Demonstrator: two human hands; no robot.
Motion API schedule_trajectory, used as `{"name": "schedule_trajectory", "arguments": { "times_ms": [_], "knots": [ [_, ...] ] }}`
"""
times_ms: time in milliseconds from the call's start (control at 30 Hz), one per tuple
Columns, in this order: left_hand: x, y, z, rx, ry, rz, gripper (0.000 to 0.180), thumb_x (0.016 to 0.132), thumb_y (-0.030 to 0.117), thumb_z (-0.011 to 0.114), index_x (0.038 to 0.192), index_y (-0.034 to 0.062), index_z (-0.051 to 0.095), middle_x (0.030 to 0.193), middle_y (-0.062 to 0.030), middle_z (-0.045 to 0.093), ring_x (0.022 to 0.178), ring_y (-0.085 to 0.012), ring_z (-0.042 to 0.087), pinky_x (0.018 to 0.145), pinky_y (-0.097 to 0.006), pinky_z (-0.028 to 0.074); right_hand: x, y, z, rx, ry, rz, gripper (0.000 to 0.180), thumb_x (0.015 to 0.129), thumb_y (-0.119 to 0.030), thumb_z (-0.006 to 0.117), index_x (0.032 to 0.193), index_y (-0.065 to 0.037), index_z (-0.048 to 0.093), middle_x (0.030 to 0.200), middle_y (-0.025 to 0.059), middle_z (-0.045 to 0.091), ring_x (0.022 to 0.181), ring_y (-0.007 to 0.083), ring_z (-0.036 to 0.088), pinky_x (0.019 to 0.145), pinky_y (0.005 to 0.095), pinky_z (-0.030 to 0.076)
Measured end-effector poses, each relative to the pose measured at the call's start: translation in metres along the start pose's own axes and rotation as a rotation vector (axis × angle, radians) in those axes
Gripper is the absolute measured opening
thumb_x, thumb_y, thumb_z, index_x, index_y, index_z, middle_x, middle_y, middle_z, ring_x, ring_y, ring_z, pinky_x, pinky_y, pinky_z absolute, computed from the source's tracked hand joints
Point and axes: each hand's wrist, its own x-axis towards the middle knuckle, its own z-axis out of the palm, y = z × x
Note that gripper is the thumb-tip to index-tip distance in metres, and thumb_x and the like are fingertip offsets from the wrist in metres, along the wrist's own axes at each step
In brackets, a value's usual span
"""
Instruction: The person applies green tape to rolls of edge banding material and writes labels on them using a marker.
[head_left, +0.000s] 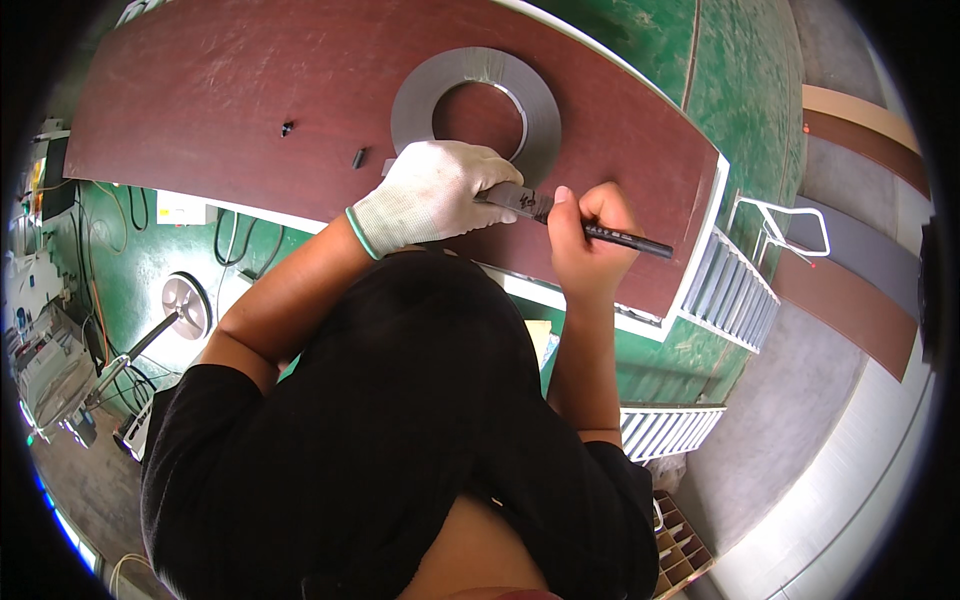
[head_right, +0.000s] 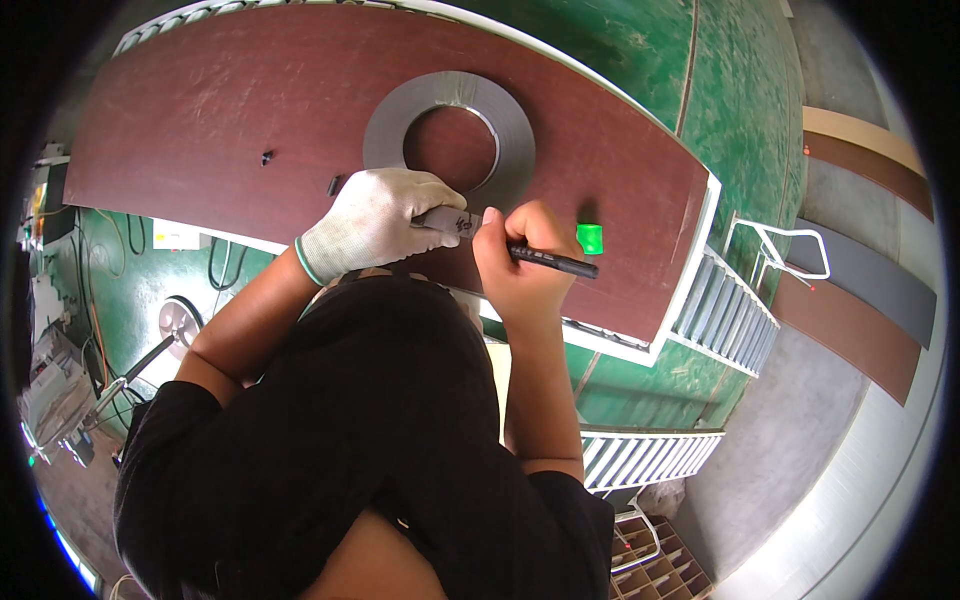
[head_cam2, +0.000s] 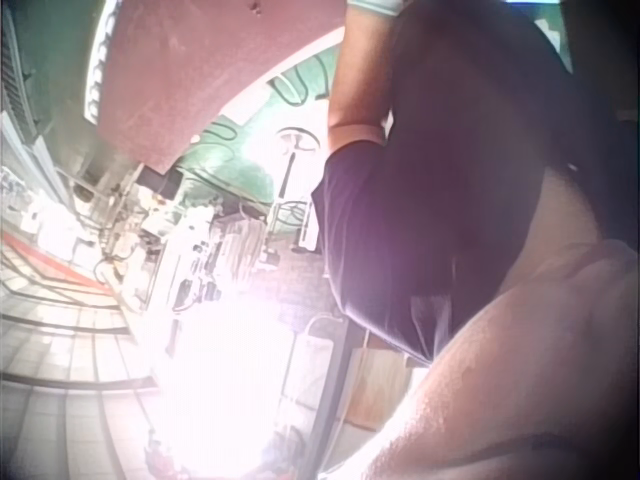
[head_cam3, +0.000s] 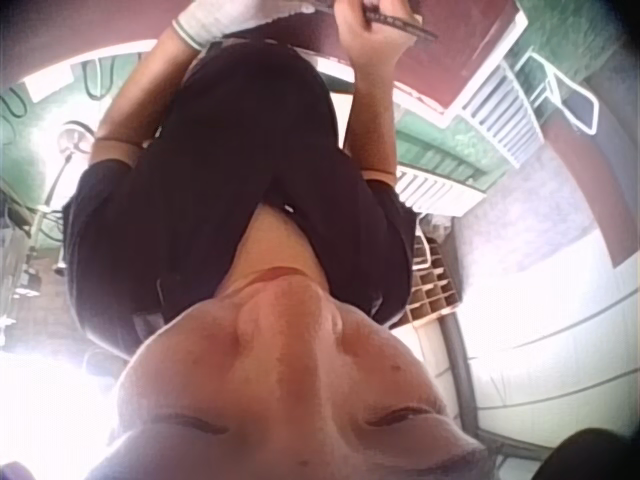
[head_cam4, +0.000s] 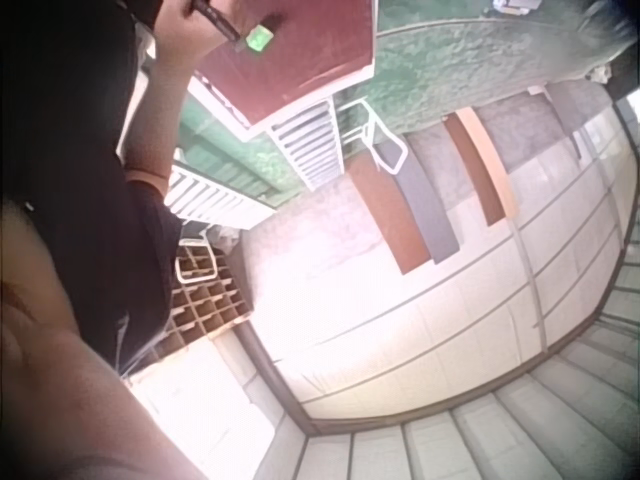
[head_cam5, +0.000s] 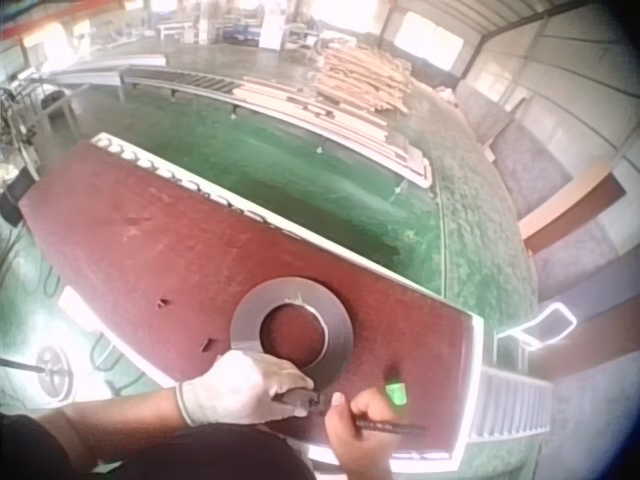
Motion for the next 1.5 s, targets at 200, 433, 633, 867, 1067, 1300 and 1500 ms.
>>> {"name": "schedule_trajectory", "arguments": {
  "times_ms": [200,433,633,867,1067,1300,1500],
  "knots": [
    [0.003,0.004,-0.002,-0.029,-0.003,0.013,0.034,0.078,0.024,0.087,0.108,0.0122,0.077,0.102,-0.0052,0.076,0.093,-0.0287,0.074,0.079,-0.041,0.059,-0.01,0.011,-0.005,0.134,0.157,0.13,0.04,0.09,-0.004,0.082,0.071,-0.008,0.047,0.06,-0.0038,0.045,0.055,0.0047,0.038,0.05,0.0259,0.03],
    [0.003,0.007,-0.007,-0.015,-0.031,-0.01,0.036,0.073,0.017,0.09,0.107,0.0088,0.078,0.104,-0.0072,0.078,0.093,-0.0294,0.074,0.081,-0.039,0.06,-0.004,-0.001,0.001,-0.029,0.122,0.025,0.038,0.087,-0.006,0.085,0.071,-0.008,0.051,0.057,-0.0013,0.047,0.052,0.0076,0.04,0.048,0.0273,0.033],
    [0.003,0.006,-0.005,-0.014,-0.017,0.008,0.036,0.073,0.017,0.09,0.106,0.0083,0.078,0.104,-0.0073,0.078,0.093,-0.0294,0.075,0.081,-0.039,0.06,-0.001,-0.003,0.001,-0.019,0.11,0.018,0.039,0.086,-0.005,0.084,0.069,-0.007,0.049,0.057,-0.0011,0.047,0.051,0.0084,0.04,0.047,0.028,0.032],
    [0.003,0.004,-0.006,-0.006,-0.013,0.011,0.037,0.072,0.017,0.091,0.106,0.0081,0.079,0.104,-0.008,0.078,0.093,-0.0298,0.075,0.081,-0.039,0.06,-0.006,0.0,-0.002,0.008,0.095,0.046,0.038,0.087,-0.002,0.081,0.069,-0.007,0.048,0.061,0.0001,0.047,0.054,0.0082,0.039,0.049,0.0281,0.031],
    [0.007,0.006,-0.004,-0.019,-0.017,0.023,0.037,0.072,0.018,0.09,0.107,0.008,0.078,0.104,-0.0087,0.078,0.093,-0.0303,0.075,0.081,-0.039,0.06,-0.008,0.009,-0.002,0.017,0.197,0.026,0.036,0.088,-0.003,0.081,0.072,-0.007,0.049,0.063,0.0008,0.047,0.055,0.0089,0.037,0.05,0.0288,0.03],
    [0.009,0.005,-0.004,-0.003,-0.031,0.03,0.036,0.073,0.018,0.09,0.107,0.0082,0.078,0.104,-0.0079,0.078,0.092,-0.03,0.075,0.081,-0.038,0.06,-0.008,0.011,-0.004,0.003,0.17,0.025,0.035,0.089,-0.003,0.08,0.073,-0.007,0.049,0.063,0.001,0.047,0.055,0.0092,0.038,0.05,0.0291,0.031],
    [0.007,0.006,-0.006,0.006,-0.028,0.044,0.036,0.074,0.018,0.09,0.107,0.0083,0.078,0.104,-0.0075,0.078,0.092,-0.0297,0.075,0.08,-0.038,0.06,-0.011,0.009,-0.005,-0.062,0.168,-0.033,0.034,0.089,-0.004,0.08,0.073,-0.007,0.05,0.061,0.0005,0.046,0.052,0.0104,0.039,0.049,0.0293,0.031]
  ]
}}
